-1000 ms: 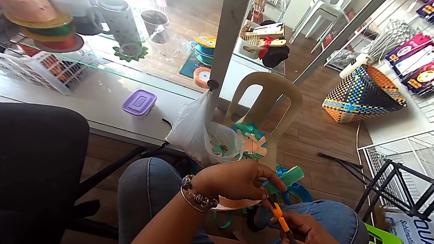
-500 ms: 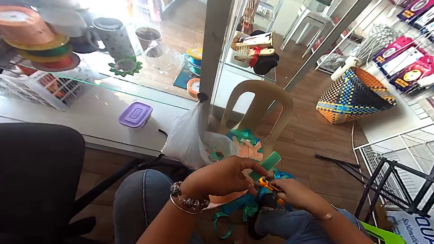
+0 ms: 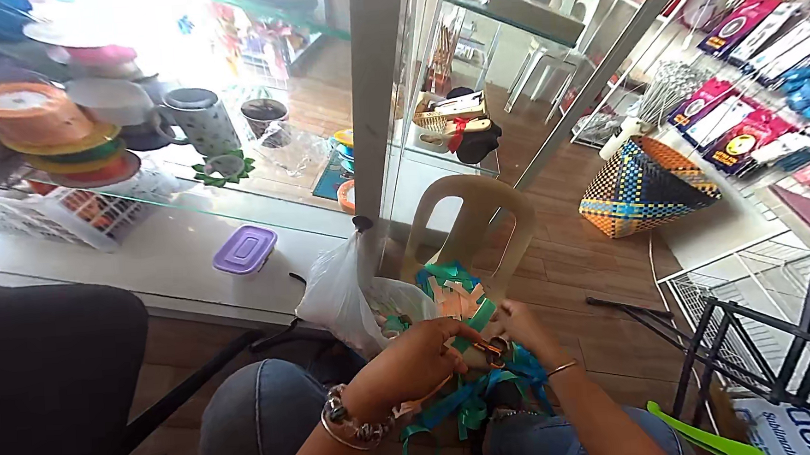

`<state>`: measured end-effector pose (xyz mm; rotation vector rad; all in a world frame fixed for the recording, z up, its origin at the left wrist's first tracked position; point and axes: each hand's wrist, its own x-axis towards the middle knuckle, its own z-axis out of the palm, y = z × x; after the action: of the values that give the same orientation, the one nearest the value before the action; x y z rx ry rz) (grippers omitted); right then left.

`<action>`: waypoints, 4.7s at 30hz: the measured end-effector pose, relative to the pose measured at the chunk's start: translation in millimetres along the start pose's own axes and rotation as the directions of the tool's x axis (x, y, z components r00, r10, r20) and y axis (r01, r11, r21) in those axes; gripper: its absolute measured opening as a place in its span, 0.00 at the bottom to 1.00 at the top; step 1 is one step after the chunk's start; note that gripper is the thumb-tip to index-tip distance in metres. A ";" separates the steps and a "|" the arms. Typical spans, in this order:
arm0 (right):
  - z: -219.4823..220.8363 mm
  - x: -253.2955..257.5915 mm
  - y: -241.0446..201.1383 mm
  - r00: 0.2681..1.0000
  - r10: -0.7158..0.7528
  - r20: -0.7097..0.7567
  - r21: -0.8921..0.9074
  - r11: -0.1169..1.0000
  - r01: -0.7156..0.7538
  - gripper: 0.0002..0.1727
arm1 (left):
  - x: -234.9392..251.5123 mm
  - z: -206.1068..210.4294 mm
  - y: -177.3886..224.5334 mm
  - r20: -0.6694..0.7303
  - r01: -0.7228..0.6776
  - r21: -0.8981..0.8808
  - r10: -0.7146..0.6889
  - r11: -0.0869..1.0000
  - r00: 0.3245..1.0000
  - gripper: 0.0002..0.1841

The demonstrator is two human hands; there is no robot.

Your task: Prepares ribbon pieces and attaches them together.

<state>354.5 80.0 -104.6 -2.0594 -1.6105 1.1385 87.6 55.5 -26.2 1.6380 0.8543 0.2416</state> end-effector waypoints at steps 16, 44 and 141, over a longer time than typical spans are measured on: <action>17.0 46.9 -21.7 0.988 0.137 -0.075 0.518 0.852 -0.079 0.14 | 3.8 -5.8 -3.9 -0.162 0.098 -0.013 -0.099 0.995 0.982 0.24; -5.9 -87.8 -23.3 0.838 -0.540 -0.081 0.264 0.799 0.541 0.12 | 24.2 37.1 -15.0 -0.209 -0.337 -0.182 0.299 0.924 0.931 0.38; -3.3 -88.7 -29.4 0.945 -0.214 -0.245 0.595 0.737 0.321 0.12 | 26.9 47.8 -17.4 -0.018 -0.003 -0.363 -0.004 0.932 1.000 0.31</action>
<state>331.2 9.6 -47.7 -1.3860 -1.1717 1.1607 127.8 36.5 -62.8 1.2900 0.7716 0.3912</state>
